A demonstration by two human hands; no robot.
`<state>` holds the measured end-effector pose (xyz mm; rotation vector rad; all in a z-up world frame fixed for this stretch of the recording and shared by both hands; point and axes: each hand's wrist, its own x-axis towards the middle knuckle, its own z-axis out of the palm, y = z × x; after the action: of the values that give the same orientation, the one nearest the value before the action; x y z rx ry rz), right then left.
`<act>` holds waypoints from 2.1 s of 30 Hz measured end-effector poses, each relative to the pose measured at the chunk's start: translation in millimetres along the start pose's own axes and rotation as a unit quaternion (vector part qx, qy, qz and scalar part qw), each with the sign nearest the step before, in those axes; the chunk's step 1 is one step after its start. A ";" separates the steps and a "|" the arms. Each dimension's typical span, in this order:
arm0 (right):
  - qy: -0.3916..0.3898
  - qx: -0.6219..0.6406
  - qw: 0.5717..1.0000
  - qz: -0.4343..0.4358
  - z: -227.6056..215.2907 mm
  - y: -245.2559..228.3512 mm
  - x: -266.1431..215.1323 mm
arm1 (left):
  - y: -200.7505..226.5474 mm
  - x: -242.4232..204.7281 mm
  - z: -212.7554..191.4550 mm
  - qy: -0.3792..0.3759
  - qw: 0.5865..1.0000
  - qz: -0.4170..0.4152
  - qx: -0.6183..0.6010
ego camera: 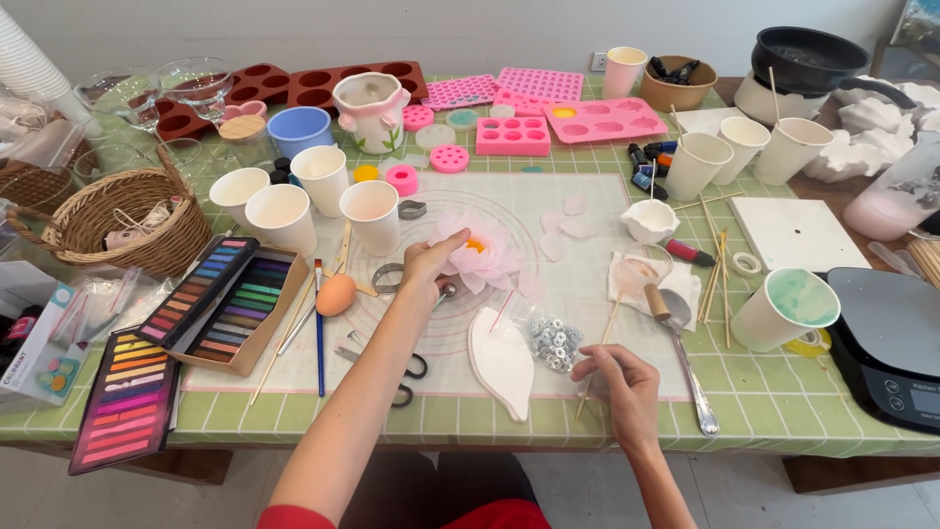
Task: Assembling a decorative flower by attaching individual wax or paper petals to a central base.
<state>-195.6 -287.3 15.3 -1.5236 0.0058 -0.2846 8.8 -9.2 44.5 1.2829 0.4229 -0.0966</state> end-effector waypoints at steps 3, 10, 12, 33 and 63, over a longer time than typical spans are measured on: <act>-0.001 0.009 1.000 0.004 -1.5 4.3 1.8 | 6.5 0.8 6.9 -0.002 1.000 -0.010 -0.021; -0.009 0.007 1.000 -0.006 -3.8 4.1 1.1 | 5.3 4.7 9.7 -0.015 0.999 -0.029 -0.025; -0.007 0.006 1.000 -0.008 -4.2 5.7 1.5 | 3.5 9.1 9.1 -0.006 0.999 -0.034 -0.019; -0.001 0.019 1.000 -0.003 -4.9 9.3 4.1 | 5.7 12.9 -23.9 -0.142 0.957 -0.067 -0.246; -0.123 -0.023 0.981 -0.148 -7.4 -5.6 -40.7 | -11.1 -264.2 9.3 -0.372 0.913 0.017 -0.166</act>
<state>-237.3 -287.1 13.4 -1.5964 -0.4159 -0.3319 -235.2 -64.2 131.1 0.8308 -0.2377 -0.4501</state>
